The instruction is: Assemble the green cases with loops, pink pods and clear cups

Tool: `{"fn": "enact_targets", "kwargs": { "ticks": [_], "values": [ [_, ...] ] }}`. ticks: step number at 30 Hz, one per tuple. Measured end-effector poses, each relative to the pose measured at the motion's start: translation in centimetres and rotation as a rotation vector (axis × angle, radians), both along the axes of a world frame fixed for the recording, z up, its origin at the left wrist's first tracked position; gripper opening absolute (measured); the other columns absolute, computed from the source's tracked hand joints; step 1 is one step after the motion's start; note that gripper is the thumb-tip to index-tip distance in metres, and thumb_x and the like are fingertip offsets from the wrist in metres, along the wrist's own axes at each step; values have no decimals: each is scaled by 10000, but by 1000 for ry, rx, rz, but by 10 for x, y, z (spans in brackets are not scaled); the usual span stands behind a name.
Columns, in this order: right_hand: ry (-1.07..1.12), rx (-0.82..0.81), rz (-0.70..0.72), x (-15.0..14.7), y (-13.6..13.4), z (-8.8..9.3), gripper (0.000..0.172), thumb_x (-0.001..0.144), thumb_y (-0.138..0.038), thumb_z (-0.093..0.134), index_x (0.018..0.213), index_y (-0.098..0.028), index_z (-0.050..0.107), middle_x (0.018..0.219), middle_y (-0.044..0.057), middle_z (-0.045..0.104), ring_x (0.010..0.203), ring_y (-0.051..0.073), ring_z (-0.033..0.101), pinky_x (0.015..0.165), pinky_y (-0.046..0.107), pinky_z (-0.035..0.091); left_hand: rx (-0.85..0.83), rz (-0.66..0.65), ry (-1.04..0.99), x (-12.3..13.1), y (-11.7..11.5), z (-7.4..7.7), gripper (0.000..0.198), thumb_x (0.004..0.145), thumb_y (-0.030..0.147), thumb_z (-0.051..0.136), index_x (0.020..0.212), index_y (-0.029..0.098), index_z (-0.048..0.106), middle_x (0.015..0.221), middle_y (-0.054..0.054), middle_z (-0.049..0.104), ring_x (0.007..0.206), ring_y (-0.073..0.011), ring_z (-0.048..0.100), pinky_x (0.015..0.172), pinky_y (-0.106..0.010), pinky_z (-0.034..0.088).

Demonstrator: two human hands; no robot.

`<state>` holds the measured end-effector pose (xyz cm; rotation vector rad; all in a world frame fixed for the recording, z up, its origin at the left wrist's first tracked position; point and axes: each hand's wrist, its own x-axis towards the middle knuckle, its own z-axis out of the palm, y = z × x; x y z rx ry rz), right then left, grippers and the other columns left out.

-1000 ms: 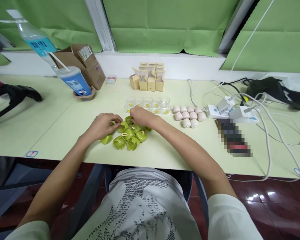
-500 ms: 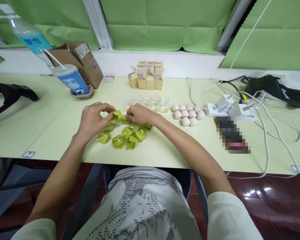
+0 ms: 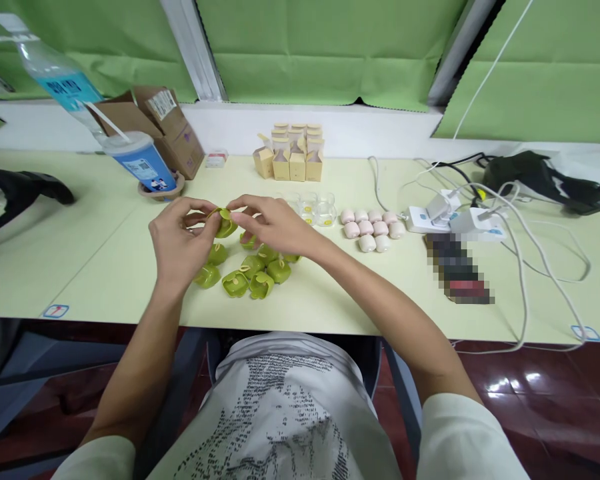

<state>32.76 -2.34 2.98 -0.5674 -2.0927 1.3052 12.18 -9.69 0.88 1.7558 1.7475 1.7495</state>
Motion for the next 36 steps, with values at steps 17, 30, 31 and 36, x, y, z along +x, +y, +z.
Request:
{"fn": "enact_targets", "kwargs": {
  "ticks": [17, 30, 31, 36],
  "values": [
    [450, -70, -488, 64, -76, -23, 312, 932, -483, 938, 1033, -253, 754, 807, -8, 822, 677, 181, 805, 667, 344, 724, -143, -684, -337, 69, -12, -6, 494, 956, 597, 858, 1277, 226, 809, 1193, -101, 842, 1098, -226, 816, 833, -306, 702],
    [443, -10, -464, 75, -85, -17, 196, 878, -428, 981, 836, -280, 859, 817, 33, 798, 649, 190, 729, 551, 372, 659, -234, -775, -333, 67, -17, -2, 602, 732, 504, 1062, 1240, 246, 866, 1179, -92, 844, 1029, -228, 807, 952, -387, 712],
    [441, -14, -464, 75, -86, -16, 202, 876, -437, 982, 836, -281, 861, 813, 35, 798, 652, 195, 733, 560, 382, 668, -231, -788, -353, 68, -16, -2, 589, 735, 510, 1059, 1229, 250, 872, 1180, -93, 844, 1038, -230, 807, 948, -384, 712],
    [454, 1, -461, 75, -90, -16, 166, 892, -415, 973, 878, -280, 877, 814, 29, 806, 657, 196, 745, 601, 393, 689, -228, -819, -406, 70, -15, 0, 589, 704, 460, 1083, 1221, 258, 886, 1155, -82, 848, 1025, -222, 805, 926, -358, 709]
  ]
}}
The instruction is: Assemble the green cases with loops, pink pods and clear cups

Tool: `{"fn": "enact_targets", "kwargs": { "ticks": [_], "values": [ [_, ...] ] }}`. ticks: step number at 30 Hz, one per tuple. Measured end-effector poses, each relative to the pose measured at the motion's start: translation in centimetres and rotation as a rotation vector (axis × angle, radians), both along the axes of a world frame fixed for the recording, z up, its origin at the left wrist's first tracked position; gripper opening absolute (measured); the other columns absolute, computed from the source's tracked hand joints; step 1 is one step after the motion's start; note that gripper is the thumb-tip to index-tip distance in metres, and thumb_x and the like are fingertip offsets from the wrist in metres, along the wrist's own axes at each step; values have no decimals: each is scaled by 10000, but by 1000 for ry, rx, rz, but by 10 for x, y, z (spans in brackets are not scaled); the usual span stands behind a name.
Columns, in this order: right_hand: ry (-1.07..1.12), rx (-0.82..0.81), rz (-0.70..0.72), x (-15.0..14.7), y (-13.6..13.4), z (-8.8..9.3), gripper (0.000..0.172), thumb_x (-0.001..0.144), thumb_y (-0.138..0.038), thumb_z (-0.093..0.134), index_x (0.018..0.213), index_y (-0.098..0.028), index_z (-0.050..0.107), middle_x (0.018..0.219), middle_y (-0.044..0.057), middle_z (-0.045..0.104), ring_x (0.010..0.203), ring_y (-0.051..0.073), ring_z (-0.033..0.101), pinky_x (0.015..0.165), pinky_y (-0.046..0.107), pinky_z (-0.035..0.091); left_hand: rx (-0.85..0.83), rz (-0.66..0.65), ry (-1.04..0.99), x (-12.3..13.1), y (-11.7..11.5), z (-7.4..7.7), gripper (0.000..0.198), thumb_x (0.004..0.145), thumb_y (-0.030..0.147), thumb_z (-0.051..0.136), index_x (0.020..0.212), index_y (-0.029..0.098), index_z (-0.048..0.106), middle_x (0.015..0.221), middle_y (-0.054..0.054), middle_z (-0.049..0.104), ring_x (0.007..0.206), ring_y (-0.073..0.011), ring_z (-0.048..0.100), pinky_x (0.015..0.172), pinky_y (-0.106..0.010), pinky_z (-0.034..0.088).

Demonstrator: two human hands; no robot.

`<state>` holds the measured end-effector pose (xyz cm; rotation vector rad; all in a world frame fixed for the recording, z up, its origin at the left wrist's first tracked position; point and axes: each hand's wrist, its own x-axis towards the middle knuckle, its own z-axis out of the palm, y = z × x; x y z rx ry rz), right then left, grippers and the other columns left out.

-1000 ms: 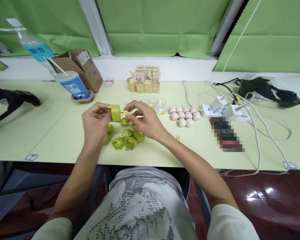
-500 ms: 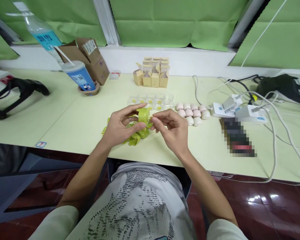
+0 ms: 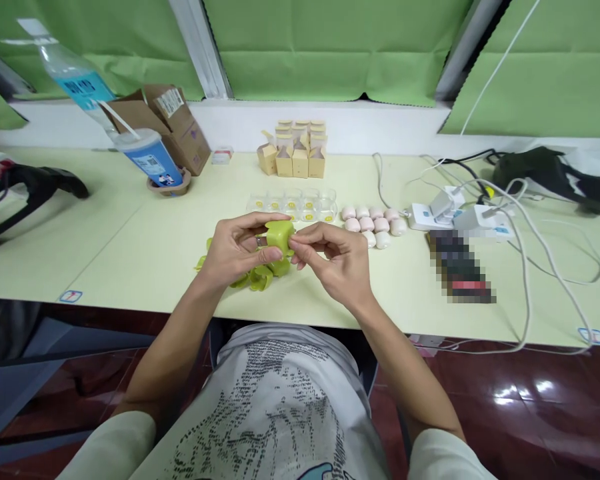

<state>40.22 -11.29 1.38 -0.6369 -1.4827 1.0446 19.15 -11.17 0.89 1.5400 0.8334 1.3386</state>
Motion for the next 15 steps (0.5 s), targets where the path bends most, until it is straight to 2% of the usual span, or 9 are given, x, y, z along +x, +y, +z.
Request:
{"fn": "enact_targets", "kwargs": {
  "ticks": [4, 9, 15],
  "values": [
    [12, -29, 43, 3, 7, -1, 139, 872, -365, 993, 891, -267, 897, 790, 24, 820, 641, 183, 764, 625, 363, 692, -10, -33, -16, -2, 0, 1, 600, 691, 411, 1096, 1237, 274, 889, 1139, -69, 852, 1031, -213, 802, 924, -337, 698],
    [50, -151, 203, 7, 26, -7, 269, 762, -391, 1059, 905, -240, 888, 772, 39, 843, 640, 210, 807, 557, 326, 668, -34, -34, 55, -7, 4, 1, 659, 740, 478, 1063, 1326, 259, 855, 1221, -98, 848, 1135, -252, 812, 1001, -383, 684],
    [55, -154, 178, 6, 30, -9, 307, 726, -445, 1071, 850, -230, 890, 715, 53, 826, 620, 215, 795, 557, 335, 670, -17, -3, 89, -6, 6, -5, 629, 789, 510, 1025, 1323, 238, 835, 1233, -119, 855, 1181, -278, 820, 1033, -412, 674]
  ]
}}
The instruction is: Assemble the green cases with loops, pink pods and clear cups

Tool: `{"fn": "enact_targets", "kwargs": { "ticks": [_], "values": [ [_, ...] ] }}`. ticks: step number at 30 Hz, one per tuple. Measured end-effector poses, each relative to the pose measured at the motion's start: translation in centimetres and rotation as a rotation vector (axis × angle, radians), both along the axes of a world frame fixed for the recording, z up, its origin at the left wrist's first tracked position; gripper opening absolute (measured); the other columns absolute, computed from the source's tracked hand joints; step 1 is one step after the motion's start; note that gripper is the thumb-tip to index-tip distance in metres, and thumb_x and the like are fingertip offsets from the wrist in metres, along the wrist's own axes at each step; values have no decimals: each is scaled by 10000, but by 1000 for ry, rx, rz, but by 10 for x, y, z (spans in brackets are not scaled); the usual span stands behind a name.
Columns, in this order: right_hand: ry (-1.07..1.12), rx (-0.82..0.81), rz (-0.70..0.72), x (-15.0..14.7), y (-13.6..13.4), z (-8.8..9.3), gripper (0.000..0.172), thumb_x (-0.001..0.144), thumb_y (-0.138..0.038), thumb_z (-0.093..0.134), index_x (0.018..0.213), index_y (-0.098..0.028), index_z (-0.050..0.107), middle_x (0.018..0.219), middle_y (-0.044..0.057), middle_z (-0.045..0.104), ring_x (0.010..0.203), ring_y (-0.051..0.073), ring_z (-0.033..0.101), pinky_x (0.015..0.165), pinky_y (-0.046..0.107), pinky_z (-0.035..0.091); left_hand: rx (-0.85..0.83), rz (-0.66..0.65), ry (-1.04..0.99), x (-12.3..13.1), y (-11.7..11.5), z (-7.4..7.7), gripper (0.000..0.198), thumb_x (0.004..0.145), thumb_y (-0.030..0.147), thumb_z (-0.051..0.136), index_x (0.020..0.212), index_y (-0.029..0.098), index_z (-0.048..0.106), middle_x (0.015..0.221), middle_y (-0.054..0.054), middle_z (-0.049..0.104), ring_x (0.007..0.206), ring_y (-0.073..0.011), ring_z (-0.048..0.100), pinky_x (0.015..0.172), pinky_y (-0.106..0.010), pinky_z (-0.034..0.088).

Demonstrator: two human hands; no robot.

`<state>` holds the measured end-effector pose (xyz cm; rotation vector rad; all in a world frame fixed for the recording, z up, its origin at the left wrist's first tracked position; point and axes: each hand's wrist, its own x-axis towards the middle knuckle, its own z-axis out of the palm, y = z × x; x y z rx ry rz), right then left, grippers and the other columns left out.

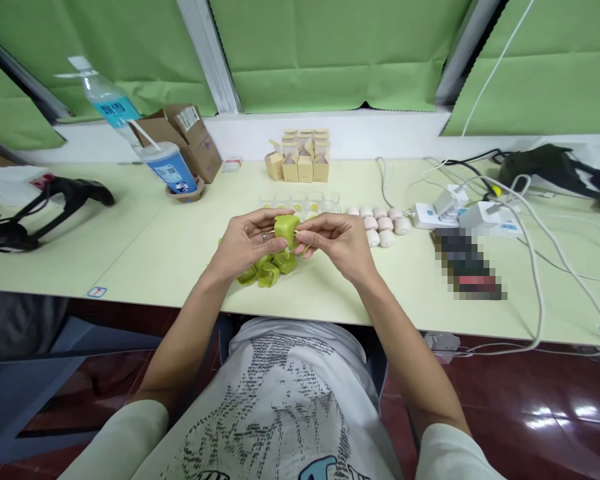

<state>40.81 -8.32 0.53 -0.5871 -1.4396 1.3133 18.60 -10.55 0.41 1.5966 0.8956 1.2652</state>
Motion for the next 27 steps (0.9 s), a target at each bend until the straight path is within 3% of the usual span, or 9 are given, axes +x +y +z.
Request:
{"fn": "enact_targets", "kwargs": {
  "ticks": [3, 7, 11, 14, 17, 20, 23, 27],
  "values": [
    [-7, 12, -17, 1, 0, 0, 300, 717, -435, 1076, 844, -236, 892, 724, 48, 821, 619, 197, 770, 584, 339, 678, 3, -11, -2, 4, 1, -4, 652, 800, 505, 1019, 1352, 223, 819, 1290, -135, 854, 1225, -299, 816, 1078, -445, 663],
    [-11, 50, -69, 0, 7, -6, 325, 661, -435, 1096, 817, -256, 874, 848, 29, 796, 757, 187, 741, 593, 326, 675, -53, -29, -15, 10, 5, -9, 724, 862, 531, 969, 1476, 215, 754, 1340, -146, 848, 1284, -320, 808, 1139, -496, 650],
    [-1, 4, -87, -2, 11, -10, 353, 688, -479, 1076, 809, -251, 835, 869, 28, 749, 803, 188, 703, 607, 332, 679, -84, -54, -41, 13, 6, -12, 791, 905, 565, 929, 1570, 213, 685, 1378, -158, 835, 1320, -309, 795, 1159, -482, 642],
    [-2, -15, -109, -2, 14, -12, 437, 657, -477, 1092, 828, -243, 764, 919, 8, 716, 755, 151, 659, 544, 279, 625, -103, -67, -35, 14, 5, -10, 846, 887, 598, 937, 1585, 204, 669, 1358, -158, 843, 1287, -302, 808, 1154, -475, 641],
    [0, -95, -148, -3, 15, -14, 621, 562, -425, 1139, 974, -270, 702, 1017, -20, 694, 765, 126, 644, 529, 233, 594, -112, -54, -71, 14, 3, -9, 840, 863, 590, 962, 1558, 203, 692, 1363, -158, 842, 1290, -312, 810, 1158, -480, 644],
    [17, -324, 7, -10, 11, -17, 695, 674, -578, 1078, 1163, -296, 671, 1055, 2, 729, 882, 181, 730, 643, 296, 679, -107, 12, -140, 16, 5, -11, 781, 843, 613, 969, 1479, 213, 754, 1359, -152, 846, 1318, -333, 801, 1150, -492, 657],
    [90, -497, 256, -23, 4, -18, 608, 806, -704, 957, 1132, -264, 693, 1090, 61, 791, 941, 228, 787, 817, 395, 735, -84, 82, -130, 19, 11, -16, 687, 840, 639, 958, 1367, 221, 820, 1347, -143, 851, 1344, -330, 787, 1156, -495, 656],
    [207, -526, 235, -35, 1, -20, 512, 859, -683, 906, 1093, -266, 722, 1119, 92, 836, 1078, 273, 816, 949, 420, 732, -2, 229, 2, 18, 15, -21, 539, 801, 537, 1006, 1229, 233, 880, 1377, -135, 828, 1135, -265, 835, 1092, -466, 676]
  ]
}}
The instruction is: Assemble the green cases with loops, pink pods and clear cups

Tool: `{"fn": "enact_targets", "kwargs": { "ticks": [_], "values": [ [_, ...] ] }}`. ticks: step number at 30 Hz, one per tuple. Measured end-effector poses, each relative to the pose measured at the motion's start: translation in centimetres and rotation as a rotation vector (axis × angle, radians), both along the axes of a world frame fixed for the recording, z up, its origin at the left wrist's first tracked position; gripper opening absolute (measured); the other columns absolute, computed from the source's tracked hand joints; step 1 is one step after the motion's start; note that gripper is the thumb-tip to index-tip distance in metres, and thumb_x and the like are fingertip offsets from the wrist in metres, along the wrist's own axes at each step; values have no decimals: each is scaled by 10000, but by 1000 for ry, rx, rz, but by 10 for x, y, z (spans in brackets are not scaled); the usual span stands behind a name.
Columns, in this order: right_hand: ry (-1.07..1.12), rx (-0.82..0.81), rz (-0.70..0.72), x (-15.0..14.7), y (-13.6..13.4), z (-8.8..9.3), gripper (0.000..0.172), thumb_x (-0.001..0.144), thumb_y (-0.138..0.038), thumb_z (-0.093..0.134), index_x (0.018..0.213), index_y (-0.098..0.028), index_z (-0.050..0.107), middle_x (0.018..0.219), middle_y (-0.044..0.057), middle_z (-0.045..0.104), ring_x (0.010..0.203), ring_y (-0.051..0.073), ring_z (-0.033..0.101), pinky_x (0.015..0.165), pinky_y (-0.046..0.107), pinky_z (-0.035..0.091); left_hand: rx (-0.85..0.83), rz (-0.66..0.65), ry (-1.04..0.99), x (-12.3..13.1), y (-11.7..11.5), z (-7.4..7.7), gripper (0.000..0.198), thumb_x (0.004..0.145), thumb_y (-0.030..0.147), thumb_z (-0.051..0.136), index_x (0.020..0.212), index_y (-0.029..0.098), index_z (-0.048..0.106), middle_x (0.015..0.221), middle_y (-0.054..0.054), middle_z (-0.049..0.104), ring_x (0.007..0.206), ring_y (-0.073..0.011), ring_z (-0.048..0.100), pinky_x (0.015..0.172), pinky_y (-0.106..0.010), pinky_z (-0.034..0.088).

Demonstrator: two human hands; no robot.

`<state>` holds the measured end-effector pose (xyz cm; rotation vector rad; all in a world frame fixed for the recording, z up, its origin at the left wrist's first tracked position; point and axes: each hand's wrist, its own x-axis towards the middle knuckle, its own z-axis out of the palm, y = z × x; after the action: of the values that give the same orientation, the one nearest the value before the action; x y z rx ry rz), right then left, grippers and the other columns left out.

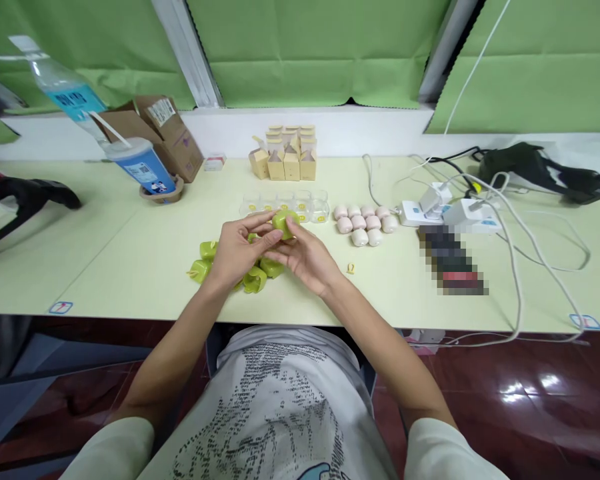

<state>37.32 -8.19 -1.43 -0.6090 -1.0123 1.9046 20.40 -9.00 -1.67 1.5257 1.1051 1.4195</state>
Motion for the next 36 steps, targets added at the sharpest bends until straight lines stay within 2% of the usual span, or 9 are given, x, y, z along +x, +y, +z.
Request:
{"fn": "enact_targets", "kwargs": {
  "ticks": [5, 10, 13, 17, 22, 27, 30, 34, 36],
  "values": [
    [42, 20, -104, 3, 6, -6, 458, 855, -588, 907, 1131, -260, 746, 1141, 94, 862, 1170, 288, 825, 1016, 422, 710, 102, 65, 175, -5, 0, -2, 470, 878, 410, 944, 1314, 259, 854, 1291, -118, 832, 1218, -269, 768, 1176, -490, 599],
    [-23, 89, -146, 5, 5, -8, 455, 783, -568, 997, 1015, -242, 780, 1088, 70, 868, 1073, 258, 845, 1007, 407, 696, 252, 54, 288, -7, 0, 0, 696, 853, 451, 958, 1501, 325, 737, 1452, -119, 747, 1358, -296, 692, 1062, -454, 631],
    [-78, 113, -120, 7, 5, -6, 484, 785, -621, 991, 1001, -225, 816, 1034, 78, 863, 1014, 248, 844, 983, 399, 700, 312, 1, 363, -7, -2, 7, 504, 911, 488, 922, 1372, 317, 814, 1362, -101, 800, 1275, -277, 731, 1064, -452, 631],
    [-180, 164, -215, 25, 13, 2, 535, 755, -695, 989, 912, -204, 843, 946, 71, 846, 869, 215, 819, 924, 387, 716, 312, 46, 231, -6, -7, 14, 452, 912, 512, 927, 1287, 276, 839, 1302, -92, 822, 1211, -249, 769, 1082, -423, 651],
    [-379, 324, -247, 65, 15, 25, 444, 763, -552, 1021, 1030, -225, 883, 1060, 68, 851, 879, 202, 801, 838, 372, 693, 225, -31, 14, -1, -6, 11, 489, 847, 450, 966, 1271, 259, 817, 1339, -88, 794, 1215, -245, 800, 971, -350, 705],
    [-1081, 594, -292, 112, 13, 39, 135, 896, -348, 870, 898, -213, 868, 966, 79, 852, 743, 185, 727, 673, 335, 566, 152, 18, 36, -6, -3, 9, 497, 781, 358, 982, 1213, 238, 769, 1311, -78, 805, 1095, -220, 818, 978, -382, 713],
    [-1596, 533, -131, 136, 22, 33, 107, 874, -142, 782, 820, -209, 845, 838, 62, 825, 672, 190, 713, 596, 327, 503, 163, 49, 107, -15, -2, 11, 450, 792, 335, 948, 1177, 242, 735, 1287, -67, 793, 1085, -210, 800, 975, -382, 695],
    [-1742, 484, 110, 150, 29, 25, 249, 821, -24, 749, 932, -220, 856, 928, 42, 868, 827, 218, 797, 646, 305, 551, 213, 73, 223, -31, 3, 13, 458, 793, 333, 937, 1176, 261, 696, 1304, -59, 757, 1173, -224, 744, 912, -337, 667],
    [-1779, 529, 49, 151, 22, 28, 289, 879, -70, 745, 1092, -217, 873, 973, 63, 884, 912, 262, 826, 723, 348, 592, 243, 94, 290, -39, 5, 15, 462, 802, 333, 939, 1184, 257, 690, 1277, -51, 756, 1170, -223, 735, 902, -326, 655]
  ]
}}
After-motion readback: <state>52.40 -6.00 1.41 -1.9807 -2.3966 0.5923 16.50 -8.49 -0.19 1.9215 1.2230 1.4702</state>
